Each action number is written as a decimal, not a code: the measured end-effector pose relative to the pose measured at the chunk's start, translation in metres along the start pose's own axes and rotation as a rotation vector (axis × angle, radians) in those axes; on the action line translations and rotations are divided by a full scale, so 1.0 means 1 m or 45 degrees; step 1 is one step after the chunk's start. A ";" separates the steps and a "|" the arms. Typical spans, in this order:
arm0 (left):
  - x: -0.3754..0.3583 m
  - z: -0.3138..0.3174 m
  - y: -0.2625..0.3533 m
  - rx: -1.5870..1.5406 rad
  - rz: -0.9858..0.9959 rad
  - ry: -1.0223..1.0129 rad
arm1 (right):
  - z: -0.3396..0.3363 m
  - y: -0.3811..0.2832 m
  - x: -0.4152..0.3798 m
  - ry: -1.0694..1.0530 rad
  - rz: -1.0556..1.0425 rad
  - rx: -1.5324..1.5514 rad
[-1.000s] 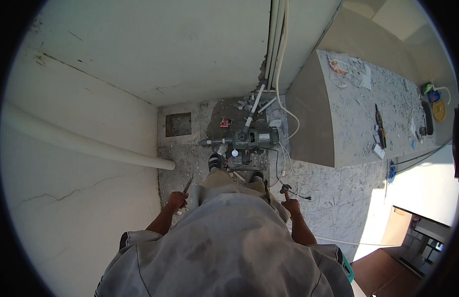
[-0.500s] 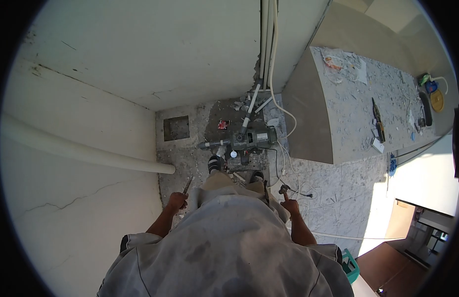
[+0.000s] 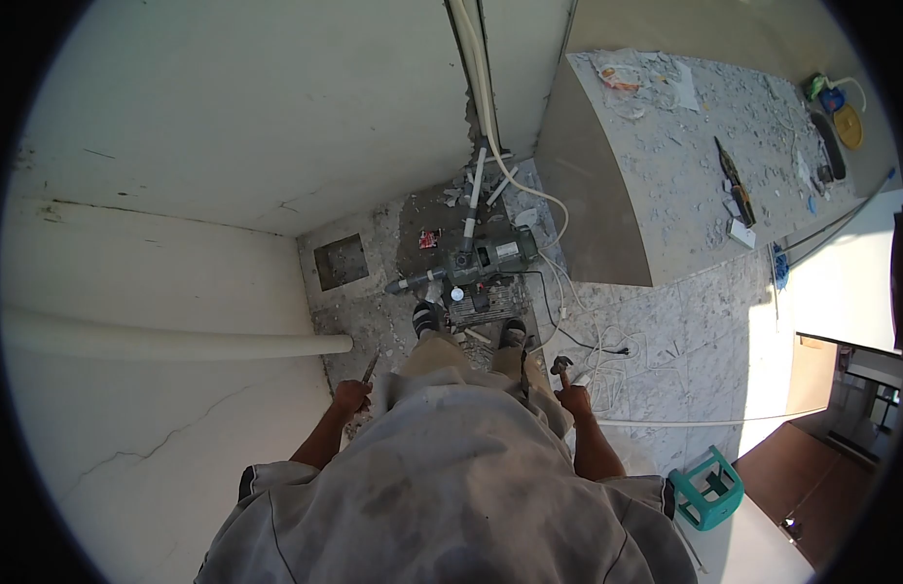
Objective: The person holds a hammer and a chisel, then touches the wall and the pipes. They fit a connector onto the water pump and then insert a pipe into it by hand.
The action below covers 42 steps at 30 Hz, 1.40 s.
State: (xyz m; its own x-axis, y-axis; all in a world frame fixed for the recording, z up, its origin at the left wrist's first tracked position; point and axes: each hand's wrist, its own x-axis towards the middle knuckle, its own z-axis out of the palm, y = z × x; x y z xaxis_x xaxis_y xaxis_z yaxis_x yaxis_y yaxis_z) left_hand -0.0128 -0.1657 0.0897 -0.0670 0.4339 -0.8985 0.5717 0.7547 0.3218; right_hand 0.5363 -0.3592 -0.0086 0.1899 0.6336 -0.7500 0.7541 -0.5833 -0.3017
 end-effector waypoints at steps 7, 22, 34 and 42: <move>0.011 -0.020 0.029 0.455 0.516 -0.010 | 0.009 -0.011 -0.021 -0.047 0.120 0.089; -0.011 -0.007 0.102 0.225 0.105 0.066 | 0.080 0.023 -0.014 0.095 0.122 0.213; -0.011 -0.001 0.116 0.279 0.120 0.064 | 0.098 0.038 -0.020 0.109 0.193 0.454; -0.010 0.002 0.113 0.248 0.141 0.072 | 0.112 0.041 -0.014 0.124 0.168 0.473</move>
State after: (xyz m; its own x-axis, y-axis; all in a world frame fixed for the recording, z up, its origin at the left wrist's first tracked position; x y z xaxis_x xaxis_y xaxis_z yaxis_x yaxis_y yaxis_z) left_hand 0.0547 -0.0857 0.1345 -0.0379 0.5399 -0.8408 0.7250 0.5939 0.3487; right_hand 0.4941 -0.4490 -0.0765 0.3422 0.5757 -0.7426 0.4442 -0.7955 -0.4121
